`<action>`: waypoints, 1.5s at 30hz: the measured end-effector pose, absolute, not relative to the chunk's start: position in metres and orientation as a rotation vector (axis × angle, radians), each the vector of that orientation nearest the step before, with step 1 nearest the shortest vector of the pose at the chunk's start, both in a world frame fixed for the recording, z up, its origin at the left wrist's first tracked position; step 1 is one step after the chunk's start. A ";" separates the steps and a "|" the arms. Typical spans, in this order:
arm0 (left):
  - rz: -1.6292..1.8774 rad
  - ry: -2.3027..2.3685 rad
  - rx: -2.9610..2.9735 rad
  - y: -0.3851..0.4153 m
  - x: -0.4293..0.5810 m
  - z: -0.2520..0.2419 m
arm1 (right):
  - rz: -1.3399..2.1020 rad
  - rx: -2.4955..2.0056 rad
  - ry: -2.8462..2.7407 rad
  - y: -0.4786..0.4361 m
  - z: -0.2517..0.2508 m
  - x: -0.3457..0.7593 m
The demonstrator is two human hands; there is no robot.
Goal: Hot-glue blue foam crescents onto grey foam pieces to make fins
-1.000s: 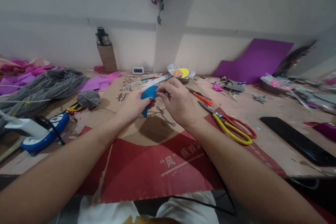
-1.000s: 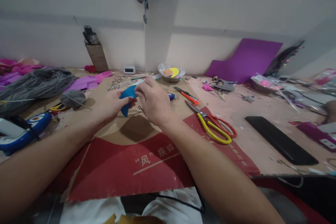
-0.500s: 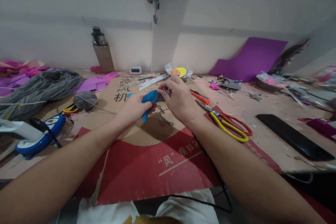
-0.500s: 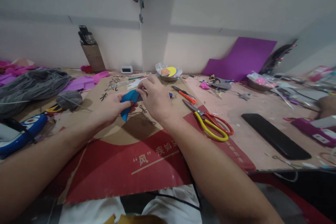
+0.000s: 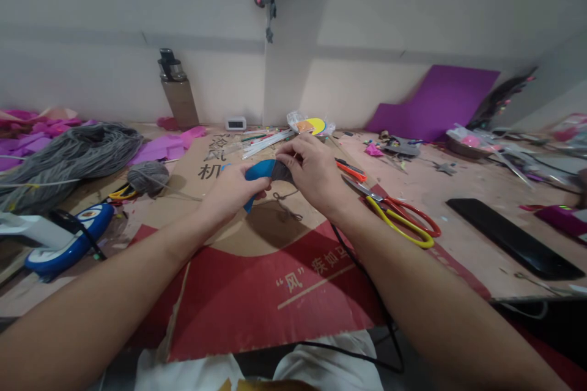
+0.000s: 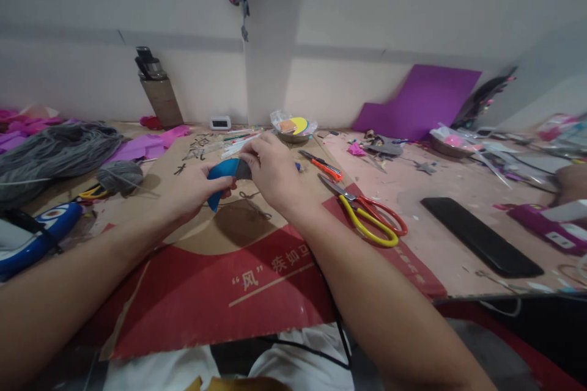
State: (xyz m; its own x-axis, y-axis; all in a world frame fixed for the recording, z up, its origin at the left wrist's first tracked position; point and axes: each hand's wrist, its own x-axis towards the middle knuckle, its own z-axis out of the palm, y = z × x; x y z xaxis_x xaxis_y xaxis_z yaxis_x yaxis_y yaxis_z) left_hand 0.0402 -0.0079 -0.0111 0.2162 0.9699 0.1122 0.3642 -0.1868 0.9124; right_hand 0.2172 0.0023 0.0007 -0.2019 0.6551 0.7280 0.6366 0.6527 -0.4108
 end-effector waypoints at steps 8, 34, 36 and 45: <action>0.930 1.279 1.677 -0.009 0.040 -0.008 | 0.151 -1.018 -1.895 0.007 0.004 0.223; 1.017 1.189 1.845 -0.001 0.029 -0.005 | 1.378 -0.950 -1.649 0.000 0.018 0.229; 1.024 1.189 1.903 0.000 0.028 -0.005 | 1.394 -0.950 -1.661 0.000 0.018 0.230; 1.091 1.184 2.082 0.000 0.025 -0.002 | 1.386 -0.926 -1.742 0.000 0.014 0.228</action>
